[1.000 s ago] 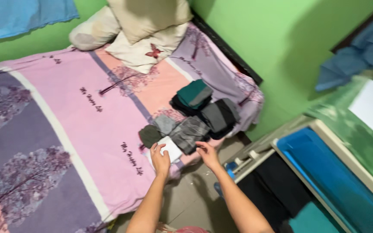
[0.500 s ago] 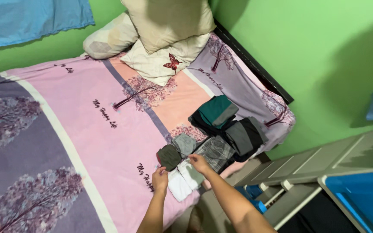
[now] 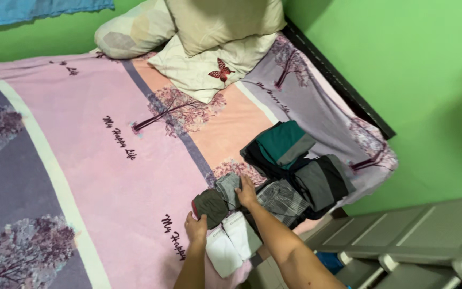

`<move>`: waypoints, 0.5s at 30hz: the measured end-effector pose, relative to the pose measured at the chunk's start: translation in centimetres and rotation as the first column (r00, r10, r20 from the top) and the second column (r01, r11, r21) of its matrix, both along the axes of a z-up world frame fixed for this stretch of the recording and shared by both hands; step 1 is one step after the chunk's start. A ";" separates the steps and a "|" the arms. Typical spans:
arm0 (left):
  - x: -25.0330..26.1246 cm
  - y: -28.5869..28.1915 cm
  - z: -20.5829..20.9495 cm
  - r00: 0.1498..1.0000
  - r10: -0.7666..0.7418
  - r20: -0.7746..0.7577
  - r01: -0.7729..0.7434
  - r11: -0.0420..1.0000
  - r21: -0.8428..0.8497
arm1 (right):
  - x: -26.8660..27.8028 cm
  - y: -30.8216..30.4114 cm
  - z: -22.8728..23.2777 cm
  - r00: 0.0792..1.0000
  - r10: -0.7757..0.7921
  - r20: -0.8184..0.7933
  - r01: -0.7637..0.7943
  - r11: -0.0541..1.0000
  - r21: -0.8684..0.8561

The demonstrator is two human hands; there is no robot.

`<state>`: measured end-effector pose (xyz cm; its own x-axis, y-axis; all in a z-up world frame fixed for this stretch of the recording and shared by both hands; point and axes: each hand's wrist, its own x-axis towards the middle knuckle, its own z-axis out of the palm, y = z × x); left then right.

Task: The person folds various garments, including white and dark-colored shirts and shorts, on a bed. They then open a blue plastic drawer and place the folded clothes inside, arranging them neatly.

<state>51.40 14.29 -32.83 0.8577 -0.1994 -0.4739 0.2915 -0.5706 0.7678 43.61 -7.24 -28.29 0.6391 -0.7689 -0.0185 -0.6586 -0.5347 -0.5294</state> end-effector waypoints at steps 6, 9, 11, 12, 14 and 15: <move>0.7 -3.3 -3.2 0.949 0.131 -0.287 -0.178 0.973 -0.146 | 0.8 -2.0 -3.1 0.970 0.044 -0.238 0.039 0.942 0.334; 0.9 -4.4 -4.1 0.932 0.107 -0.345 -0.292 0.786 -0.545 | 1.7 -2.3 -4.1 0.912 0.030 -0.410 0.095 0.955 0.280; 0.8 -4.3 -4.4 0.903 0.061 -0.426 -0.321 0.755 -0.572 | 1.4 -1.9 -4.6 0.954 0.073 -0.290 0.043 0.926 0.374; 0.8 -4.5 -4.4 0.886 0.033 -0.463 -0.335 0.737 -0.587 | 1.3 -1.9 -4.7 0.988 0.109 -0.104 -0.048 0.881 0.470; 0.8 -4.7 -3.8 0.882 0.069 -0.466 -0.388 0.665 -0.638 | 1.0 -1.8 -4.4 0.977 0.082 0.197 -0.183 0.795 0.579; 0.7 -4.7 -3.2 0.878 0.089 -0.470 -0.416 0.626 -0.660 | 0.9 -1.7 -4.2 0.954 0.032 0.299 -0.218 0.760 0.613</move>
